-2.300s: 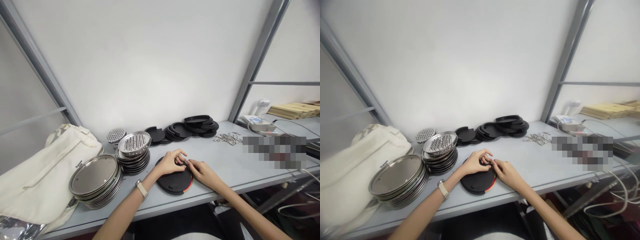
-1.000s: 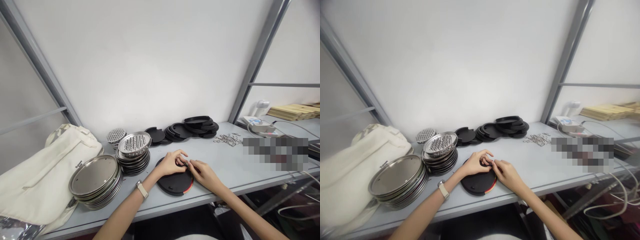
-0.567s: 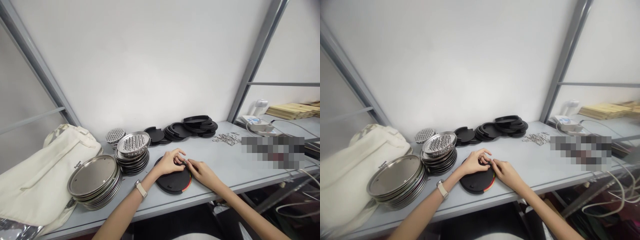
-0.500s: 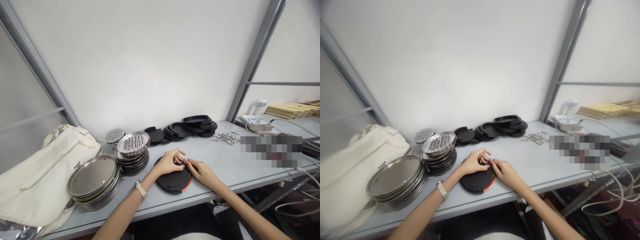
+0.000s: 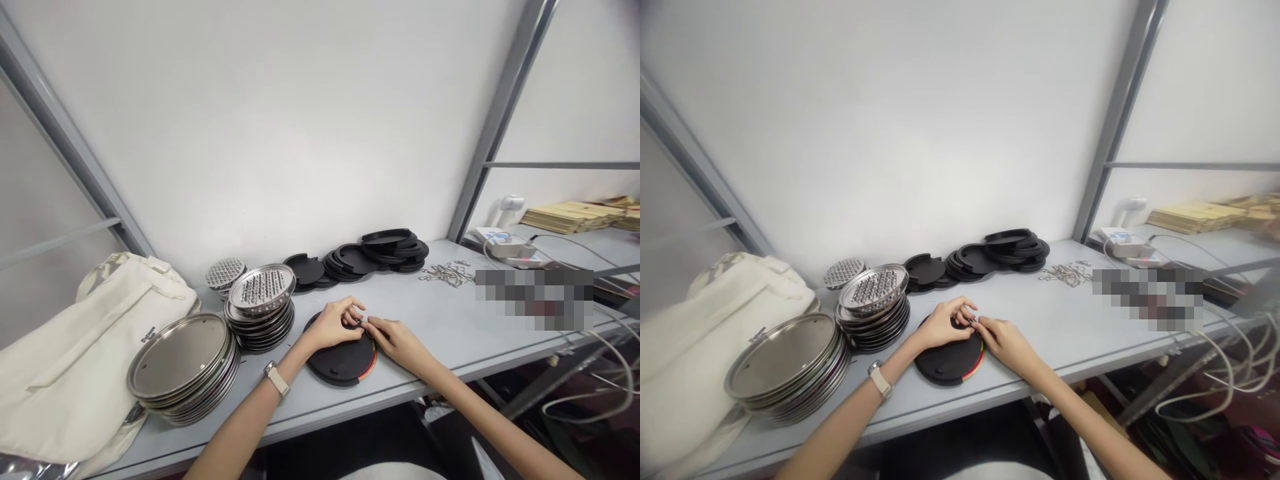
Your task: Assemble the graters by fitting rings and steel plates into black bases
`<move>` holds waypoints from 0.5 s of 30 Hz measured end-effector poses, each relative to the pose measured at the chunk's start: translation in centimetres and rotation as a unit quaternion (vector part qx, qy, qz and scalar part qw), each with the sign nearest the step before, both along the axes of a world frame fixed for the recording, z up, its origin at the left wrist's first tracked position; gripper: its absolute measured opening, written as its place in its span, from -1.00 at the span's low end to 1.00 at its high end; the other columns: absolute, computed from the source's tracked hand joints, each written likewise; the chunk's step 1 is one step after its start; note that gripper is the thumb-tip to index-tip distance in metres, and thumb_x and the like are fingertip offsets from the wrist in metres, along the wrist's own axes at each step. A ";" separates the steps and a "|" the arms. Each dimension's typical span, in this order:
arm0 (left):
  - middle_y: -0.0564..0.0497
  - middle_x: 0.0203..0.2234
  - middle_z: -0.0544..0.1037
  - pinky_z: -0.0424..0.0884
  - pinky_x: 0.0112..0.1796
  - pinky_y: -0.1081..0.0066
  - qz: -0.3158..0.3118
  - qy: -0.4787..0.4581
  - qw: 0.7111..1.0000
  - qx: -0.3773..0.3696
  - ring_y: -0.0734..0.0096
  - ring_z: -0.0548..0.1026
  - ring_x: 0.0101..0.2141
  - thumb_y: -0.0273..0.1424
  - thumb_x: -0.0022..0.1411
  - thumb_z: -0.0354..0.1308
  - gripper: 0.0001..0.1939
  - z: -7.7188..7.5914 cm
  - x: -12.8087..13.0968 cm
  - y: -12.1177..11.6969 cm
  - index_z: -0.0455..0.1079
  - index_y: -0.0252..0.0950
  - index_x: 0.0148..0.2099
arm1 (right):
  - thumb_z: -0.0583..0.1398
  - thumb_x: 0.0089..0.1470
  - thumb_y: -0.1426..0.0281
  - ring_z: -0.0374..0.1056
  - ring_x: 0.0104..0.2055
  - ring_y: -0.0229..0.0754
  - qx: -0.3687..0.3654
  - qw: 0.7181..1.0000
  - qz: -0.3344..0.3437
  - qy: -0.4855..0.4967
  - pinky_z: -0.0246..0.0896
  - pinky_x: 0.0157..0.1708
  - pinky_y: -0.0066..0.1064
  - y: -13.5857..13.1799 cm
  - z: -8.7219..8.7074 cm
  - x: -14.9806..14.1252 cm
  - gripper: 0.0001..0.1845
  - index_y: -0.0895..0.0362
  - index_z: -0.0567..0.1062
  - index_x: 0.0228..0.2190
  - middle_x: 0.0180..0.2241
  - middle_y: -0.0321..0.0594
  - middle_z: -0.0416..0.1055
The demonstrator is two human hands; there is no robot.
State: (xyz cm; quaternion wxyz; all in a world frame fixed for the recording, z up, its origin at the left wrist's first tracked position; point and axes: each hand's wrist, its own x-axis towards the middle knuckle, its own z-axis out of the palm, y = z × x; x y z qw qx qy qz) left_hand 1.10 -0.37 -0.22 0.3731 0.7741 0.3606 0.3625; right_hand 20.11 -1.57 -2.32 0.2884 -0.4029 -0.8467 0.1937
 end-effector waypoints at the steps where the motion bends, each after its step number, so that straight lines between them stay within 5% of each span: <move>1: 0.00 -0.30 0.50 0.39 -0.31 0.48 0.000 0.001 1.000 0.002 0.50 0.43 -0.38 -0.53 -0.07 0.21 -0.57 0.0 0.0 0.0 0.35 -0.29 -0.07 | -0.09 0.27 0.26 0.20 -0.56 -0.26 0.002 1.000 0.001 0.000 -0.02 -0.50 -0.47 0.0 0.0 0.0 -0.64 0.09 0.24 -0.52 -0.59 -0.32 0.28; 15: 0.06 -0.39 0.49 0.37 -0.34 0.50 0.002 0.007 1.000 0.005 0.49 0.44 -0.38 -0.56 -0.03 0.19 -0.58 0.2 0.2 -0.3 0.34 -0.28 -0.06 | -0.08 0.27 0.29 0.22 -0.54 -0.24 0.074 0.997 -0.030 -0.011 0.03 -0.50 -0.47 -0.3 -0.3 0.0 -0.65 0.10 0.28 -0.51 -0.59 -0.28 0.28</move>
